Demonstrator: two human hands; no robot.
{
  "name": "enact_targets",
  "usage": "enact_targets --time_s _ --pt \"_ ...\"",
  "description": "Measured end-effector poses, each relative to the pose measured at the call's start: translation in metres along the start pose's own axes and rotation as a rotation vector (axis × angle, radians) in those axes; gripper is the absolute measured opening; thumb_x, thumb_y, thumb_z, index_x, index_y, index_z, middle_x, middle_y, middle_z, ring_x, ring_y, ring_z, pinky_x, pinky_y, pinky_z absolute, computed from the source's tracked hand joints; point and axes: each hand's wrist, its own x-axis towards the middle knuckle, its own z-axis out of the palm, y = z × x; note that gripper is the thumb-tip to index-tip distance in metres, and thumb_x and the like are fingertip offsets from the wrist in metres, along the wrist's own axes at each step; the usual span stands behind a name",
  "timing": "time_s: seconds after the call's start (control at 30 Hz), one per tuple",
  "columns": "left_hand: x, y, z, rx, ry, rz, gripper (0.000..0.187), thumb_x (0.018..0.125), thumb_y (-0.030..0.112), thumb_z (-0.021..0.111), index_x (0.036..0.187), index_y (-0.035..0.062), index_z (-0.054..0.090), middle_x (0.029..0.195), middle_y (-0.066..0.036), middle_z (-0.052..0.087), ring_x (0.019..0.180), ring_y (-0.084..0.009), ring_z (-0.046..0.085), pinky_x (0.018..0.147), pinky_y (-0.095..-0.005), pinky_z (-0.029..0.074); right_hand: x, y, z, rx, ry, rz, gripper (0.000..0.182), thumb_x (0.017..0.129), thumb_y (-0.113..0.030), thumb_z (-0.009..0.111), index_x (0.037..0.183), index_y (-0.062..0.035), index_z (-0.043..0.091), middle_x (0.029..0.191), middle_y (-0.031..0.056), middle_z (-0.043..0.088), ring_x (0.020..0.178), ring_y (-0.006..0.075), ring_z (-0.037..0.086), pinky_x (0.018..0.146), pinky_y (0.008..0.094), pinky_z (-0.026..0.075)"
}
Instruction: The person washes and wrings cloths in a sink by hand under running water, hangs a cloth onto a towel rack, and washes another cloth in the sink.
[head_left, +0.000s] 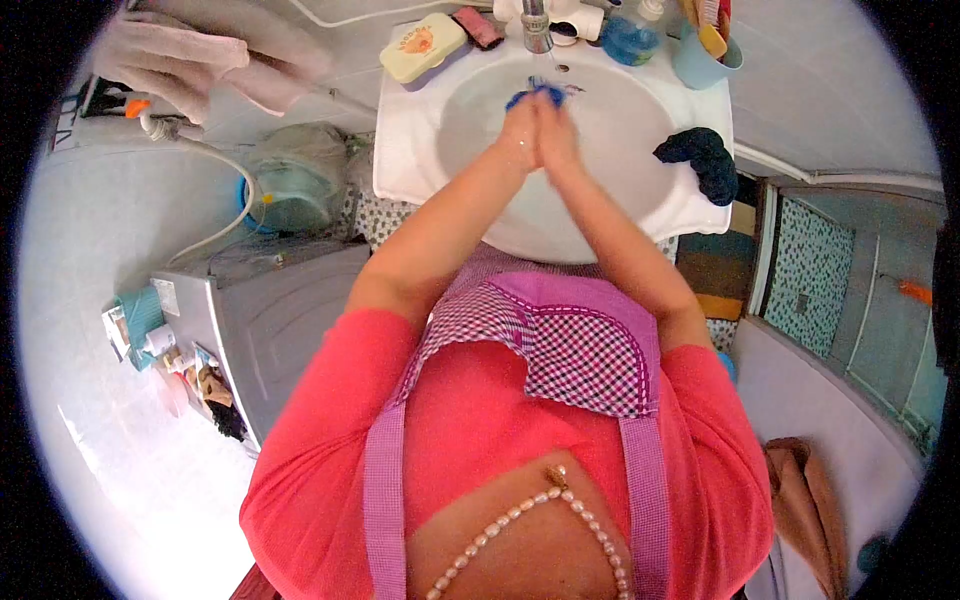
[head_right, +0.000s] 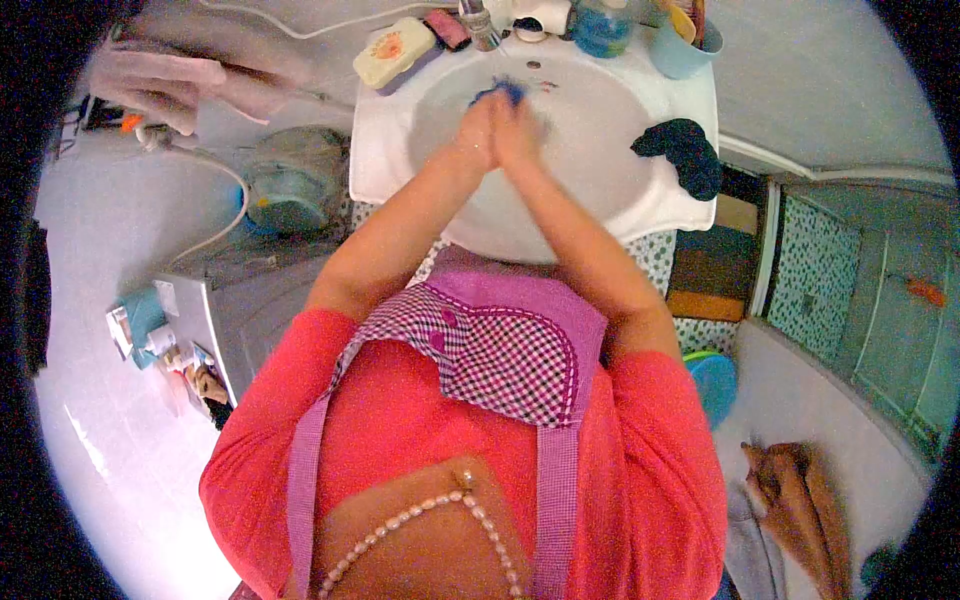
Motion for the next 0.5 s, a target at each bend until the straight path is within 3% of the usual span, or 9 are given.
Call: enact_targets --time_s 0.03,0.07,0.17,0.2,0.3,0.33,0.43,0.5 --pt "0.004 -0.01 -0.001 0.009 -0.044 0.051 0.036 0.09 0.039 0.04 0.11 0.0121 0.052 0.105 -0.009 0.058 0.096 -0.029 0.054 0.084 -0.0512 0.041 0.028 0.009 -0.009 0.033 0.077 0.081 0.045 0.09 -0.026 0.036 0.123 0.0039 0.042 0.124 0.0239 0.045 0.113 0.0364 0.045 0.097 0.0393 0.032" --pt "-0.023 -0.002 0.021 -0.098 -0.051 -0.103 0.037 0.091 0.038 0.04 0.111 0.0089 0.05 0.111 -0.01 0.055 0.098 -0.029 0.053 0.087 -0.0489 0.04 0.043 0.013 -0.014 0.062 0.156 0.161 0.045 0.09 -0.025 0.037 0.123 0.0057 0.041 0.124 0.0254 0.045 0.113 0.0386 0.045 0.098 0.0405 0.032" --pt "-0.019 0.012 0.028 -0.123 -0.147 -0.041 0.042 0.091 0.04 0.04 0.115 0.0069 0.048 0.115 -0.012 0.052 0.102 -0.0292 0.051 0.09 -0.0485 0.039 0.033 0.001 -0.021 -0.192 -0.046 -0.175 0.048 0.091 -0.03 0.034 0.124 0.0048 0.04 0.125 0.025 0.044 0.115 0.038 0.043 0.099 0.04 0.03" --pt "-0.002 0.015 0.013 -0.093 -0.086 0.0 0.044 0.09 0.041 0.04 0.116 0.0058 0.047 0.118 -0.014 0.051 0.104 -0.0306 0.05 0.092 -0.0492 0.037 0.028 0.014 -0.011 -0.124 -0.181 -0.104 0.048 0.09 -0.031 0.034 0.124 0.0036 0.042 0.125 0.0246 0.044 0.115 0.0371 0.042 0.1 0.0417 0.028" --pt "-0.01 0.034 0.011 -0.173 -0.2 -0.093 0.047 0.089 0.045 0.041 0.113 0.0043 0.049 0.115 -0.014 0.052 0.106 -0.0332 0.049 0.094 -0.0505 0.036 0.016 0.013 -0.021 -0.106 -0.264 -0.381 0.048 0.09 -0.031 0.036 0.122 0.003 0.044 0.125 0.0232 0.045 0.115 0.0354 0.042 0.1 0.0437 0.027" --pt "-0.01 0.033 0.01 -0.191 -0.217 -0.103 0.043 0.089 0.043 0.043 0.11 0.0057 0.049 0.113 -0.014 0.052 0.104 -0.033 0.05 0.092 -0.0512 0.037 0.026 0.006 -0.039 -0.506 -0.224 -0.551 0.047 0.09 -0.033 0.038 0.121 0.0015 0.045 0.125 0.0214 0.045 0.113 0.0338 0.044 0.099 0.0445 0.028" --pt "-0.002 0.02 0.02 -0.256 -0.283 -0.14 0.03 0.087 0.036 0.05 0.102 0.0098 0.05 0.105 -0.014 0.054 0.097 -0.0322 0.051 0.085 -0.0531 0.041 0.045 -0.001 -0.065 -0.68 0.065 -0.472 0.047 0.089 -0.035 0.042 0.121 -0.0009 0.046 0.124 0.0205 0.046 0.111 0.0343 0.045 0.097 0.0433 0.031" --pt "0.007 0.018 0.018 -0.337 -0.213 -0.184 0.029 0.084 0.033 0.056 0.1 0.0102 0.049 0.098 -0.015 0.054 0.088 -0.0321 0.05 0.073 -0.0511 0.044 0.061 -0.03 -0.079 -0.463 0.115 -0.649 0.049 0.088 -0.037 0.044 0.122 -0.0023 0.046 0.124 0.0187 0.047 0.111 0.0326 0.046 0.094 0.0429 0.035"
